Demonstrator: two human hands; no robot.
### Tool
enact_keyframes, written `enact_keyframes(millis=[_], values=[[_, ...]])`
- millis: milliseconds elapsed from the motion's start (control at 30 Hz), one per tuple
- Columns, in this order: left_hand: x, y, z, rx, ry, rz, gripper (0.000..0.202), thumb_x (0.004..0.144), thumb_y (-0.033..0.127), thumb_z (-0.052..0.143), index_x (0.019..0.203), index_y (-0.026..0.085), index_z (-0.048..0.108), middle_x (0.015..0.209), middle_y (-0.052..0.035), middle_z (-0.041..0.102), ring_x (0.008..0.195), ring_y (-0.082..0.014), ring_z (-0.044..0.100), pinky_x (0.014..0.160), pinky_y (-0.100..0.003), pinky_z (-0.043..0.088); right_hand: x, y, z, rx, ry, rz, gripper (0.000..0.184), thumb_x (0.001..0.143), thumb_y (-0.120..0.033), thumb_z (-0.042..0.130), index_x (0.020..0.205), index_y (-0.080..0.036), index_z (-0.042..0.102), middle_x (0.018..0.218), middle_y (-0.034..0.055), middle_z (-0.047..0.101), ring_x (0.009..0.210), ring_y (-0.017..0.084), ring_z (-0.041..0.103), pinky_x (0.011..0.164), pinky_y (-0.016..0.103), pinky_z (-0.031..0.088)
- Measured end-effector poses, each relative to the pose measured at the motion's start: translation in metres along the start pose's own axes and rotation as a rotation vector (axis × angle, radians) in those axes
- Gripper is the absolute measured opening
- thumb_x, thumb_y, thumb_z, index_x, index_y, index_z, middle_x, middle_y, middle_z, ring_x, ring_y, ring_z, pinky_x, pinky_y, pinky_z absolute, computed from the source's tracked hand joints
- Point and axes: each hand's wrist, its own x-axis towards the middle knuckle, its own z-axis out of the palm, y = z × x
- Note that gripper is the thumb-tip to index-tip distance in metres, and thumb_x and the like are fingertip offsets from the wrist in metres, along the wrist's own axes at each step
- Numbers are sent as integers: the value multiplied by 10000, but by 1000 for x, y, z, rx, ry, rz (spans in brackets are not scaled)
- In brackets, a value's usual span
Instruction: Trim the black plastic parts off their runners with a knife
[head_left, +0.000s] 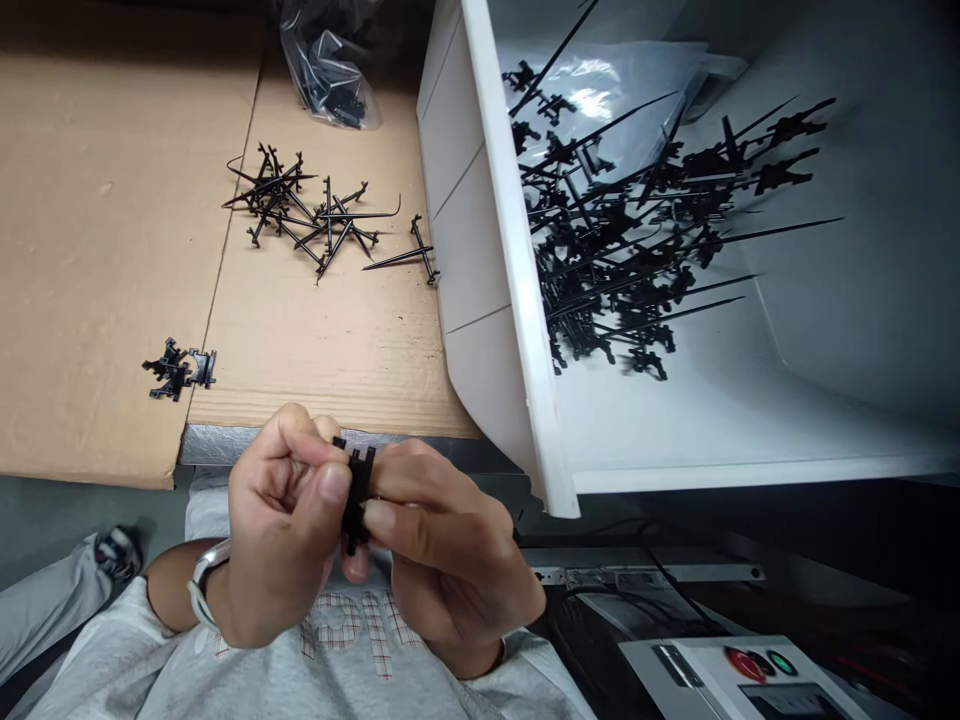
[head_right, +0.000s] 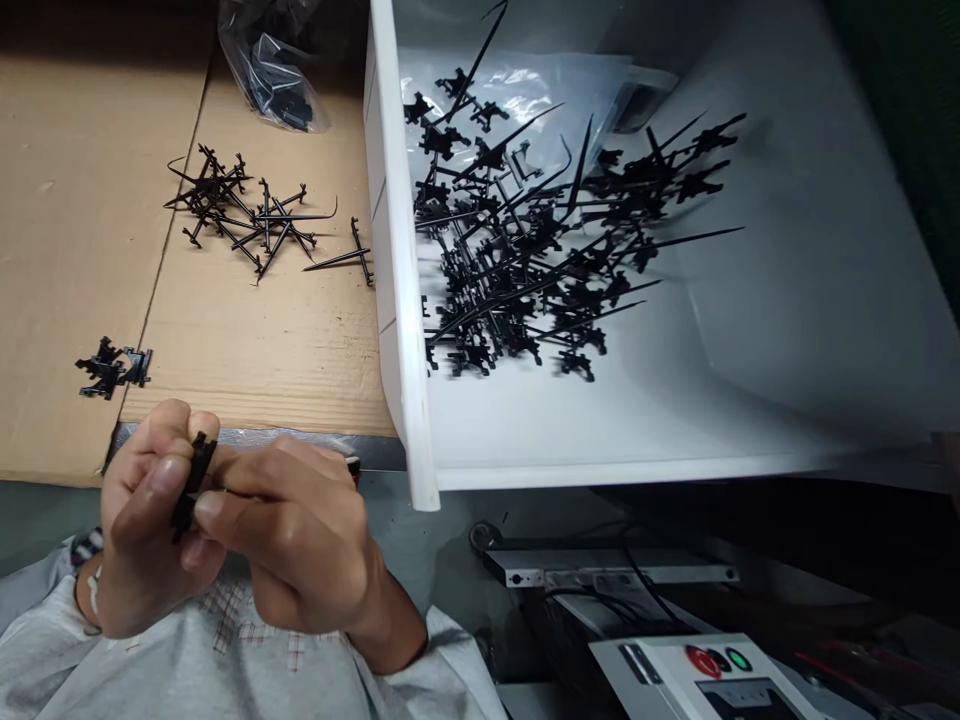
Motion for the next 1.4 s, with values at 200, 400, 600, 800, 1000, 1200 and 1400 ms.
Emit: enact_keyframes(millis=[200,400,600,800,1000,1200,1400], values=[[-2,-1,-4,-20,-49,71,316,922,295,818,738,202,580,567,103,550,229,10,276,262,-104,262,-1,-4,-8,44,-21,48,228,1058,-88,511,1177,-212,661,875,-1,715,598,90,623,611,247,527],[-6,1,-6,8,-17,20,286,908,290,841,761,208,610,597,81,608,259,-16,415,292,-98,326,-4,0,-3,72,-19,3,298,1045,-59,491,1244,-202,662,894,14,714,579,90,587,581,244,503],[-7,2,-7,76,13,50,362,893,341,852,720,203,566,569,84,564,243,-20,395,287,-107,356,-6,1,2,61,6,-3,343,1057,-78,472,1304,-229,657,887,21,733,577,117,612,562,281,494],[-8,1,-6,119,56,67,401,878,366,864,695,211,542,542,92,518,248,-28,381,282,-113,346,-1,2,1,58,-4,-22,309,1012,-48,501,1227,-201,663,828,21,714,606,136,636,563,288,505],[-7,-1,-6,49,17,68,334,891,320,849,714,214,587,567,88,560,250,-12,347,283,-107,326,4,1,8,53,65,-29,237,1015,-33,504,1101,-189,659,734,-21,637,629,117,642,587,259,486],[-2,1,-2,-9,-14,-14,399,893,332,846,687,198,531,547,108,508,248,25,194,271,-94,242,-3,1,3,27,-44,27,252,1060,-99,507,1207,-220,672,904,36,752,628,139,665,598,298,530],[-2,-1,-2,-9,-81,57,365,946,307,788,727,205,514,544,119,474,251,20,196,277,-99,266,-1,-3,6,45,49,14,222,1045,-76,510,1128,-205,671,804,-23,671,555,83,574,575,239,484]])
